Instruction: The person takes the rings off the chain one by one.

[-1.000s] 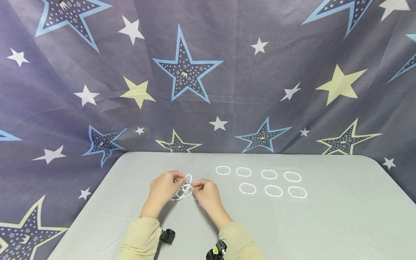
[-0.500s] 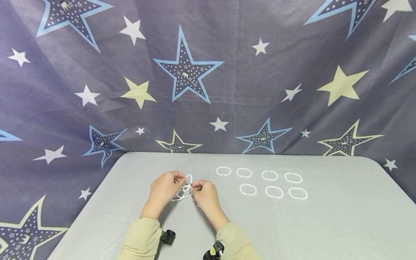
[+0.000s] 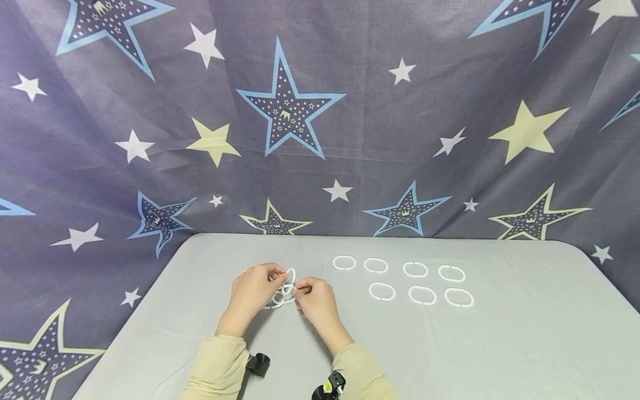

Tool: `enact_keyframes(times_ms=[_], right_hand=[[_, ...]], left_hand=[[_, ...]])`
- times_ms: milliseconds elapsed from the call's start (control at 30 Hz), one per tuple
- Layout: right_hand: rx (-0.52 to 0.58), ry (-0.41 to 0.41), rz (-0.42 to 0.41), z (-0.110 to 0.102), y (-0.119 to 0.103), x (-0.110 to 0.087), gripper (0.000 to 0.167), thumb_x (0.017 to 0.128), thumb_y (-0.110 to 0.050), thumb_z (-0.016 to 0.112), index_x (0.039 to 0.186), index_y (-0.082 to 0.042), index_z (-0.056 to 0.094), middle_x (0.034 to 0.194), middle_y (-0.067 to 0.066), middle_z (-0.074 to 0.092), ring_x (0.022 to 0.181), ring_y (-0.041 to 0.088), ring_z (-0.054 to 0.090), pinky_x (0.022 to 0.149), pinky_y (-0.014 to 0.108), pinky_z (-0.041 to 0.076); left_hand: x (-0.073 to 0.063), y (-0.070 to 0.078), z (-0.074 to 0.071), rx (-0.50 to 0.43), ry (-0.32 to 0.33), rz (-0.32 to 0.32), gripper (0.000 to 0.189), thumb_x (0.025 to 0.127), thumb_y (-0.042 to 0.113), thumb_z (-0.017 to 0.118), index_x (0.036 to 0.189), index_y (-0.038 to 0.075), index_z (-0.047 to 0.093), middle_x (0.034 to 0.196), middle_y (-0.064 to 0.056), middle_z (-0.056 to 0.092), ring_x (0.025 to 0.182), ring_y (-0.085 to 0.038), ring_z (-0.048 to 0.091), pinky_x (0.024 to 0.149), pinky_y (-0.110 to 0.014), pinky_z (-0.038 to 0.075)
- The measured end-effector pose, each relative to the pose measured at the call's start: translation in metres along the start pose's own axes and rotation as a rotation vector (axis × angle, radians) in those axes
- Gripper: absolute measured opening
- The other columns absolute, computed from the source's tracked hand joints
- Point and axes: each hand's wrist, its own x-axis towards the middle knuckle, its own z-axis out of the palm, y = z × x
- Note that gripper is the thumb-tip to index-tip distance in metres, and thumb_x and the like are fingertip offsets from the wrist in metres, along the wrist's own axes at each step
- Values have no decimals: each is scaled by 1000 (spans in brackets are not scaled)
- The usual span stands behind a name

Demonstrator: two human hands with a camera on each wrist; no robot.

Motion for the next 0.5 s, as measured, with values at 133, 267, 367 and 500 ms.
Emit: enact_keyframes(times_ms=[133, 267, 367, 500], right_hand=[[8, -3, -10, -1, -1, 0, 5, 88, 1, 68, 89, 4, 70, 68, 7, 64, 49, 10, 57, 43, 28, 51], [16, -3, -21, 0, 0, 0, 6, 86, 3, 66, 90, 6, 70, 70, 8, 65, 49, 9, 57, 42, 28, 51], [18, -1, -23, -1, 1, -1, 8, 85, 4, 65, 91, 7, 70, 70, 7, 65, 48, 9, 57, 42, 28, 51], [22, -3, -23, -1, 1, 0, 8, 85, 4, 65, 91, 7, 70, 70, 6, 65, 47, 8, 56, 42, 29, 51]], left_hand=[[1, -1, 0, -6, -3, 4, 11, 90, 30, 71, 92, 21, 77, 74, 14, 68, 59, -5, 55, 58, -32, 43], [1, -3, 0, -13, -13, 11, 10, 90, 30, 71, 92, 22, 77, 76, 13, 69, 63, -6, 59, 61, -33, 45], [1, -5, 0, -18, -25, 14, 10, 90, 31, 71, 93, 22, 77, 78, 13, 70, 67, -7, 62, 63, -34, 46], [2, -7, -2, -22, -41, 19, 10, 91, 32, 71, 94, 23, 76, 81, 12, 72, 72, -10, 65, 67, -37, 48]])
